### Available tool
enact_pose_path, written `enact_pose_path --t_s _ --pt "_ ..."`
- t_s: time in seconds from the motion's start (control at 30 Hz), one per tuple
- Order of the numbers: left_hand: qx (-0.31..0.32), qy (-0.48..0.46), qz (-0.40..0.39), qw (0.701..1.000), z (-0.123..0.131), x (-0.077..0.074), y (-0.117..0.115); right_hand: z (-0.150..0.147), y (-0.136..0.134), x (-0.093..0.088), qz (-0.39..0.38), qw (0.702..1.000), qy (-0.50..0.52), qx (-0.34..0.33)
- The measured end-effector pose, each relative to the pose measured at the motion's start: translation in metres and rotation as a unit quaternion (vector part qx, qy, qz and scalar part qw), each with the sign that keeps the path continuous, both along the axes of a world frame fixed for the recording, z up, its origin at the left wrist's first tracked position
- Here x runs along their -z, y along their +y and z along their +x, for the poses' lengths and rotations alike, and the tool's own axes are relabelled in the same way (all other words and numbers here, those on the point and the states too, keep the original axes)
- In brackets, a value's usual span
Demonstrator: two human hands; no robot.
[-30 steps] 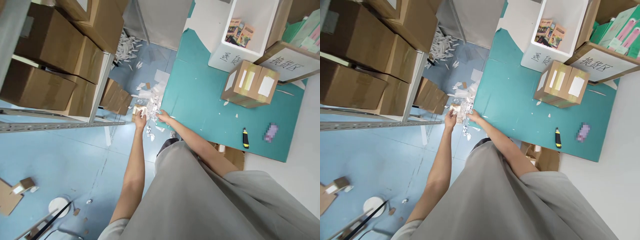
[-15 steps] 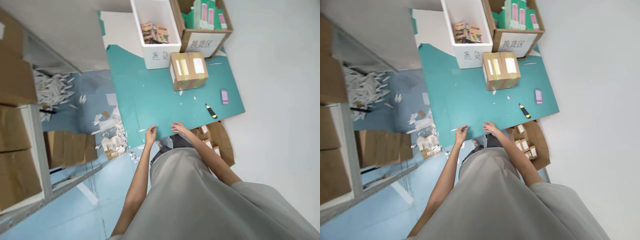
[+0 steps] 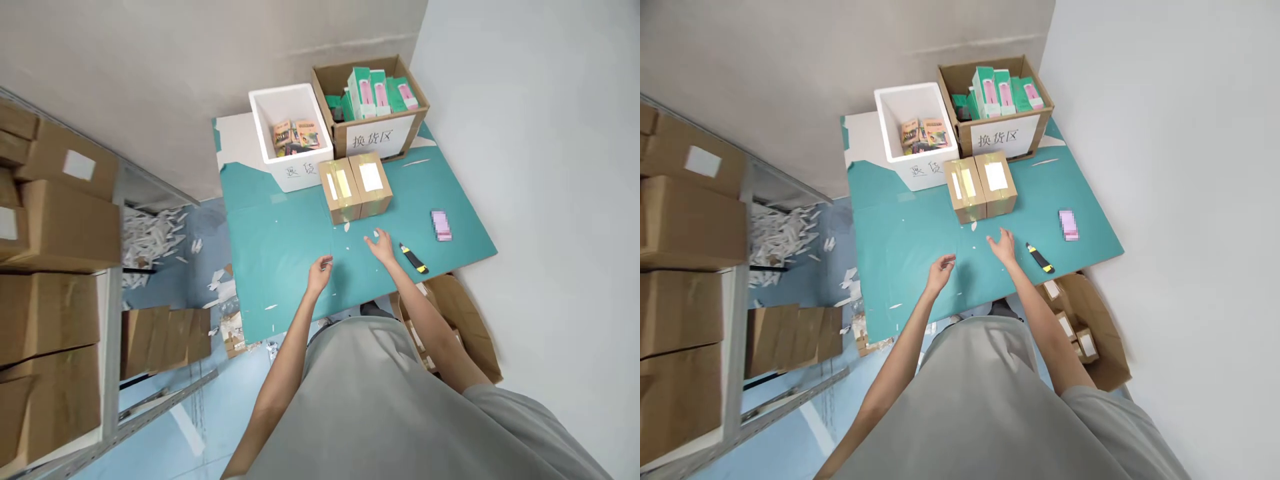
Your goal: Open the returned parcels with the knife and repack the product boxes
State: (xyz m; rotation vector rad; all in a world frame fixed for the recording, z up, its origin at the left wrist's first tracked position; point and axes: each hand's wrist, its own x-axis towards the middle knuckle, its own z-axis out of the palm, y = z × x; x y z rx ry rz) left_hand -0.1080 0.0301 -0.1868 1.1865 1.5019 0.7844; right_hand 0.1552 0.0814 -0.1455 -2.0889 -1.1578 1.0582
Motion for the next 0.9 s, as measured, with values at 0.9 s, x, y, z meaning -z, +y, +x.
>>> enact_pose_path --t_s 0.9 --pt "-0.027 -0.029 -0.029 0.999 0.109 -0.019 0.003 0.016 0.165 -0.020 -0.043 0.990 -0.132 -0.008"
